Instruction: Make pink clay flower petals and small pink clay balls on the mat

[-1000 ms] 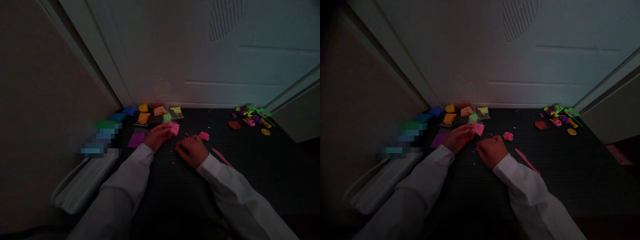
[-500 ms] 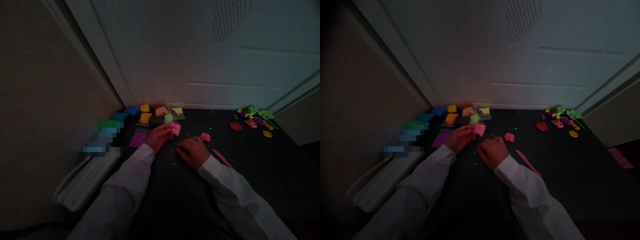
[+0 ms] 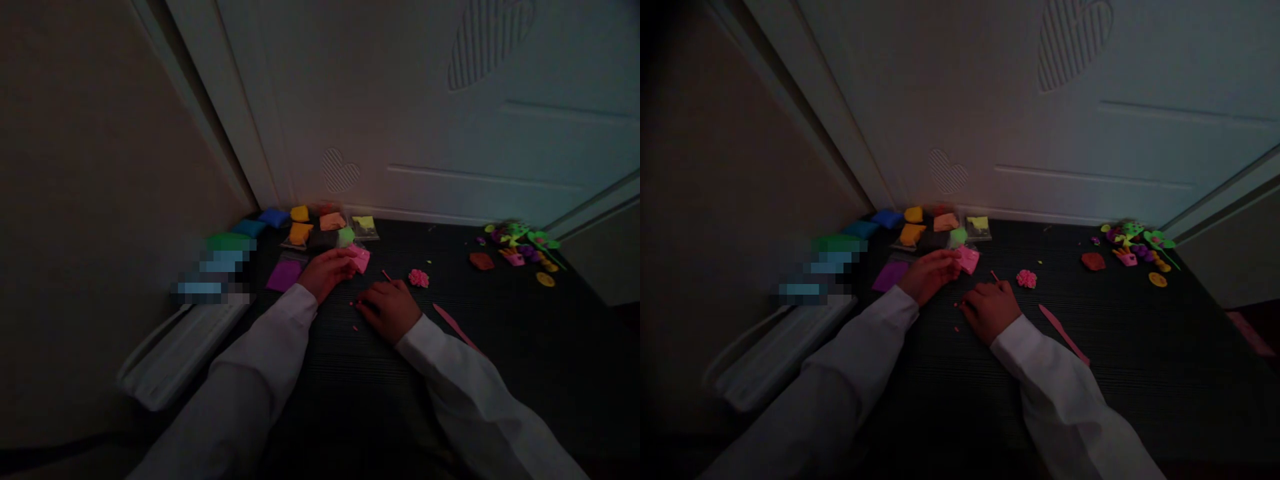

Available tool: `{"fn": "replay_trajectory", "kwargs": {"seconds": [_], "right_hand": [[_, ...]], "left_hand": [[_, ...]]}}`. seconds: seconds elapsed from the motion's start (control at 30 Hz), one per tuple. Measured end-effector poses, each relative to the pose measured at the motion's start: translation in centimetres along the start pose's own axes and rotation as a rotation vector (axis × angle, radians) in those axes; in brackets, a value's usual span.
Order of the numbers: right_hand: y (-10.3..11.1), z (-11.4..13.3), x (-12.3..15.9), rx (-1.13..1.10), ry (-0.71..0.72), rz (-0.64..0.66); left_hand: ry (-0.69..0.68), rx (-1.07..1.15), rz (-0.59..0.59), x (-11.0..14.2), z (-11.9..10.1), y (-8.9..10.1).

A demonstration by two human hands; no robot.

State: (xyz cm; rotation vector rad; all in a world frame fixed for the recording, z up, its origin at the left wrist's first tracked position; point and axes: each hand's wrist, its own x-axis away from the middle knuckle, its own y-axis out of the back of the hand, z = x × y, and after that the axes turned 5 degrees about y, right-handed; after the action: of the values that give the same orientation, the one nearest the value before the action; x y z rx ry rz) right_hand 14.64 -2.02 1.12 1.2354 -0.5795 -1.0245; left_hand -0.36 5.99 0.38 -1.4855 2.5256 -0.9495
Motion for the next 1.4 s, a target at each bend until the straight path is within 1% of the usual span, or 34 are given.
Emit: {"fn": "replay_trajectory", "kwargs": {"seconds": [0.17, 0.53, 0.73, 0.87, 1.1, 1.4], "right_hand": [[-0.1, 0.1, 0.0, -0.007, -0.013, -0.012], [0.4, 0.1, 0.2, -0.053, -0.029, 0.003], [1.0, -0.8, 0.2, -0.146, -0.040, -0.002], [1.7, -1.4, 0.1, -0.188, -0.060, -0.030], [1.5, -0.5, 0.4, -0.177, 0.019, 0.027], [1.2, -0.4, 0.3, -0.156, 0.015, 0.037]], "left_hand": [[0.001, -0.001, -0.002, 0.1, 0.0, -0.1], [-0.001, -0.009, -0.005, 0.1, -0.1, -0.1], [-0.003, -0.011, -0.012, 0.1, -0.1, -0.1], [0.005, -0.022, -0.013, 0.1, -0.1, -0.1], [-0.010, -0.029, 0.006, 0.0, -0.1, -0.1], [-0.010, -0.024, 0.021, 0.0, 0.0, 0.0]]}}
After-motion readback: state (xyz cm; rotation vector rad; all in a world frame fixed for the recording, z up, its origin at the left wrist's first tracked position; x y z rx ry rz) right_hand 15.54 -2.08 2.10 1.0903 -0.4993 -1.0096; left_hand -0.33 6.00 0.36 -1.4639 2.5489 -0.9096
